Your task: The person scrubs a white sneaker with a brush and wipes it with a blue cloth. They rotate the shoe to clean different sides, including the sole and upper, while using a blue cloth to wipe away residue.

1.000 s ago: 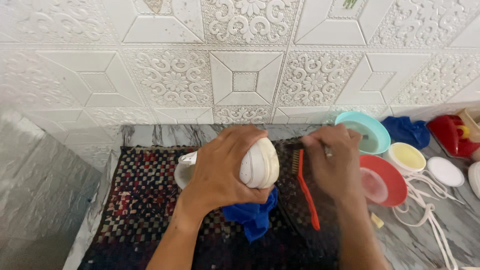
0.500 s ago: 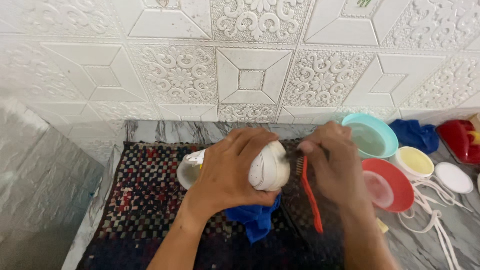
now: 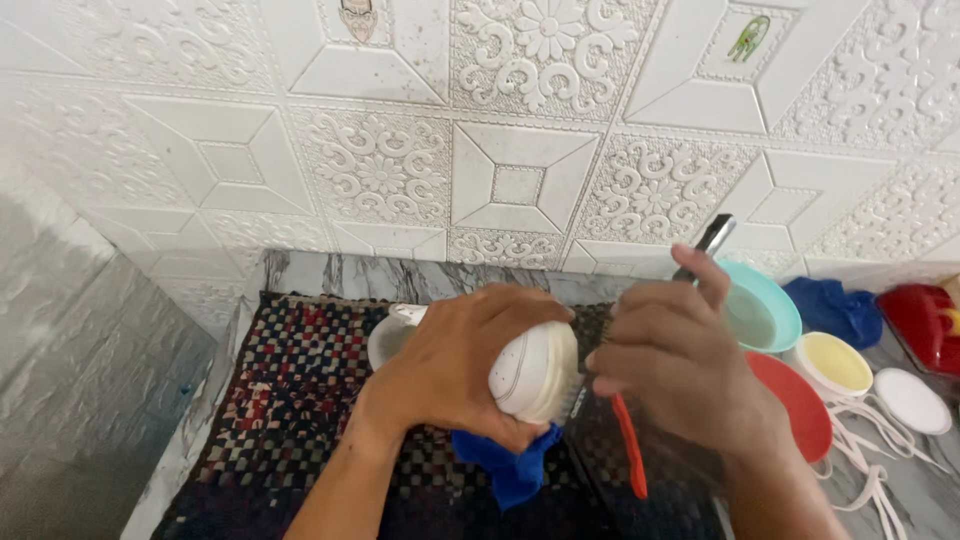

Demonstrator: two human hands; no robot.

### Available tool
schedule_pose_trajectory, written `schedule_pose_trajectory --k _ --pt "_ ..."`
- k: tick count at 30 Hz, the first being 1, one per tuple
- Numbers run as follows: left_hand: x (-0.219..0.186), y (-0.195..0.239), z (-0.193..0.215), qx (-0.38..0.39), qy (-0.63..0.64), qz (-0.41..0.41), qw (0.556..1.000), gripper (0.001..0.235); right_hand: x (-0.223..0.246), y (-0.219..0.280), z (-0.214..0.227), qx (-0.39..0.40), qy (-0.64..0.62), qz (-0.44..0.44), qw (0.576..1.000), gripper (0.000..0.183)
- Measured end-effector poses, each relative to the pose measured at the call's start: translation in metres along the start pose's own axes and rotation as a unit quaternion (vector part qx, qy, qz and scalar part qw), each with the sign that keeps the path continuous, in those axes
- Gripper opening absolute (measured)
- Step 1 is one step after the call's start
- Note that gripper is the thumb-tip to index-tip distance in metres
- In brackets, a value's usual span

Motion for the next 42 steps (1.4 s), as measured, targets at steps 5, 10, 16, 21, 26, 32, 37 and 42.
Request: schedule_pose_trajectory --k 5,10,16,21,26,32,37,42 --pt "0.0 -0.003 0.006 0.028 0.041 -0.046 0.998 0.083 -0.017 -0.006 -0.002 -0.029 0.035 0.013 0.999 0.016" --pt "0.0 -0.005 0.005 0.041 0.053 -0.051 0.996 0.083 -0.01 0.008 -0.008 -0.011 0.019 0.039 0.999 0.012" --pt "-0.001 -0.003 0.003 0.059 0.043 -0.047 0.996 0.085 -0.004 0.013 -0.004 0.003 0.045 0.043 0.998 0.01" --pt "-0.003 -0.002 0.004 0.04 0.04 -0.062 0.996 0.081 0.012 0.022 -0.002 0.007 0.028 0.042 0.999 0.011" --pt "0.001 0.001 0.001 0.056 0.037 -0.038 0.997 0.085 -0.003 0.016 -0.008 -0.045 0.036 0.056 0.997 0.011" --pt "0.002 0.002 0.004 0.03 0.052 -0.06 0.996 0.081 -0.007 0.018 -0.013 -0.062 0.043 0.07 0.995 0.007" --pt "0.002 0.004 0.005 0.055 0.058 -0.035 0.996 0.083 -0.005 0.034 -0.017 -0.05 0.091 0.054 0.993 0.008" --pt "0.001 0.003 0.008 0.04 0.068 -0.047 0.996 0.08 -0.015 0.028 -0.021 -0.027 0.033 0.064 0.997 0.019"
Point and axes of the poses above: each hand's wrist, its own y-axis away from the middle knuckle, its own z-axis out of the back of the hand, x = y × z, the point moved 1 cm from there along -y, towards the middle knuckle, and after that the axes turned 6 degrees about x, right-handed, at the moved point
